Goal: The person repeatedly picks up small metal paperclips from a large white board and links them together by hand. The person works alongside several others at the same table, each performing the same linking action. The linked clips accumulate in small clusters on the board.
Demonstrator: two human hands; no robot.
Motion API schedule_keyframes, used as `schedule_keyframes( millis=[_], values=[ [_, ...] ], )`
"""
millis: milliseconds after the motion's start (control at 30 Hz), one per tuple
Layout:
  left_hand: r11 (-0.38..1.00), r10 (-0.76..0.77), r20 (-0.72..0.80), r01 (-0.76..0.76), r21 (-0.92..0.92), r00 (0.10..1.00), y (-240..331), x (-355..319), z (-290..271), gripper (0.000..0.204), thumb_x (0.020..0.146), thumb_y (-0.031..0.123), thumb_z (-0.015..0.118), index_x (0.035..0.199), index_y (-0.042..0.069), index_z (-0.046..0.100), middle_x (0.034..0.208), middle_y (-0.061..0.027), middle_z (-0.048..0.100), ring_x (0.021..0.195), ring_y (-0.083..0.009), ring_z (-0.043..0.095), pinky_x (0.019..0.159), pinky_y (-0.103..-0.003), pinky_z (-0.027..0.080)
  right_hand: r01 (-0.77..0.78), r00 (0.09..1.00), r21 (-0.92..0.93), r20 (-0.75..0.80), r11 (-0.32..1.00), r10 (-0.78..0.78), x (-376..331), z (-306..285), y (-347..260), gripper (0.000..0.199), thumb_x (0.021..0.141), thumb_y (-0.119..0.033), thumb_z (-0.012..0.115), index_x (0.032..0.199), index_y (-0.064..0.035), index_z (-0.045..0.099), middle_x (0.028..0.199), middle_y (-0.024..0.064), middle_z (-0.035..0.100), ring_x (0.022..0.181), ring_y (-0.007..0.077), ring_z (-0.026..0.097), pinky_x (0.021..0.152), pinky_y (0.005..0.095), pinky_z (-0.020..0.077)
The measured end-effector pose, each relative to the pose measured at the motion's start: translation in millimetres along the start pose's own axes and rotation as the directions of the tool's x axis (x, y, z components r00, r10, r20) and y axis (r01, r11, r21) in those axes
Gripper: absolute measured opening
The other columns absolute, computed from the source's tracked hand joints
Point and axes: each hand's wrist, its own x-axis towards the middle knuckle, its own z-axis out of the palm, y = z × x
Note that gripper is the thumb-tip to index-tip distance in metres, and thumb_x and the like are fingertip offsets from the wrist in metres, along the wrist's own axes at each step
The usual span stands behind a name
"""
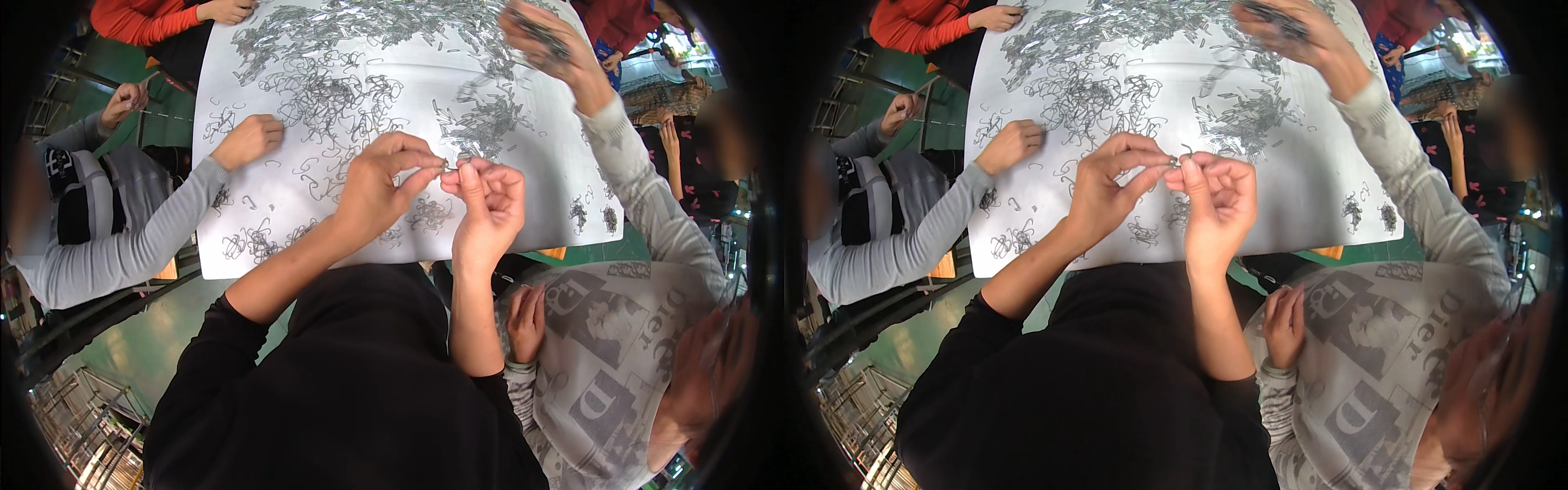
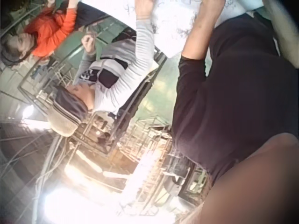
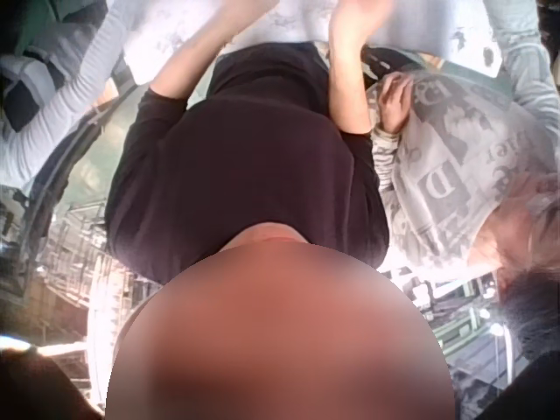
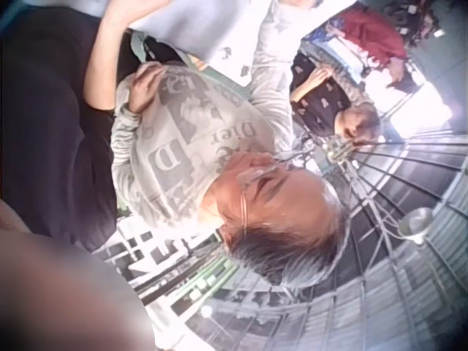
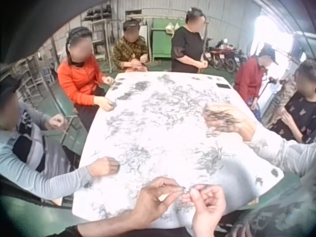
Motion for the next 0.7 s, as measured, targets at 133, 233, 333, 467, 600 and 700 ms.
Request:
schedule_keyframes(
  millis=[133,233,333,467,600,700],
  values=[
    [0.995,0.098,0.007,-0.098,-0.032,0.995,-23,4,24,0.015,0.084,0.004,0.068,0.098,0.004,0.072,0.099,-0.0087,0.066,0.09,-0.018,0.063,0.077,-0.028,0.05,0.119,0.992,-0.026,-0.027,0.993,-0.12,3,-17,8,0.02,0.087,0.01,0.06,0.089,-0.0022,0.044,0.093,0.0161,0.061,0.071,0.0194,0.066,0.066,0.0306,0.058],
    [0.994,0.108,-0.048,-0.106,0.041,0.993,-72,26,41,0.015,0.086,0.01,0.066,0.099,0.005,0.071,0.099,-0.0088,0.067,0.088,-0.0192,0.064,0.075,-0.03,0.05,0.168,0.986,-0.007,-0.021,0.986,-0.168,6,-30,12,0.021,0.087,0.012,0.059,0.088,-0.0026,0.044,0.092,0.0161,0.061,0.072,0.0193,0.066,0.067,0.0306,0.058],
    [0.98,-0.071,0.034,0.063,0.187,0.997,-136,60,59,0.011,0.084,0.013,0.067,0.093,0.007,0.072,0.093,-0.0088,0.067,0.089,-0.0251,0.062,0.076,-0.036,0.05,0.173,0.985,-0.003,-0.024,0.985,-0.173,7,-43,15,0.021,0.087,0.013,0.058,0.087,-0.0028,0.044,0.09,0.0162,0.061,0.071,0.0196,0.066,0.067,0.0306,0.0579],
    [0.933,-0.025,0.11,-0.016,0.359,0.994,-194,103,91,0.013,0.083,0.015,0.068,0.095,0.009,0.071,0.092,-0.0081,0.067,0.088,-0.0258,0.061,0.077,-0.036,0.05,0.174,0.984,-0.02,-0.042,0.985,-0.175,8,-58,17,0.021,0.086,0.013,0.058,0.087,-0.0027,0.044,0.09,0.0164,0.061,0.071,0.0201,0.066,0.067,0.0307,0.0578],
    [0.832,0.039,0.305,-0.2,0.517,0.952,-216,131,117,0.014,0.081,0.016,0.069,0.094,0.012,0.07,0.096,-0.0063,0.065,0.093,-0.0252,0.059,0.081,-0.037,0.049,0.186,0.981,-0.02,-0.052,0.982,-0.186,8,-69,22,0.021,0.086,0.012,0.059,0.088,-0.0029,0.044,0.09,0.0164,0.061,0.072,0.0198,0.066,0.067,0.0305,0.0575],
    [0.724,-0.07,0.477,-0.284,0.628,0.876,-221,142,125,0.014,0.08,0.017,0.07,0.093,0.013,0.069,0.097,-0.0057,0.065,0.094,-0.0256,0.059,0.082,-0.038,0.05,0.169,0.984,-0.012,-0.06,0.986,-0.169,6,-72,24,0.021,0.087,0.012,0.059,0.088,-0.0032,0.043,0.09,0.0165,0.061,0.072,0.0191,0.066,0.067,0.0299,0.0571]
  ],
)
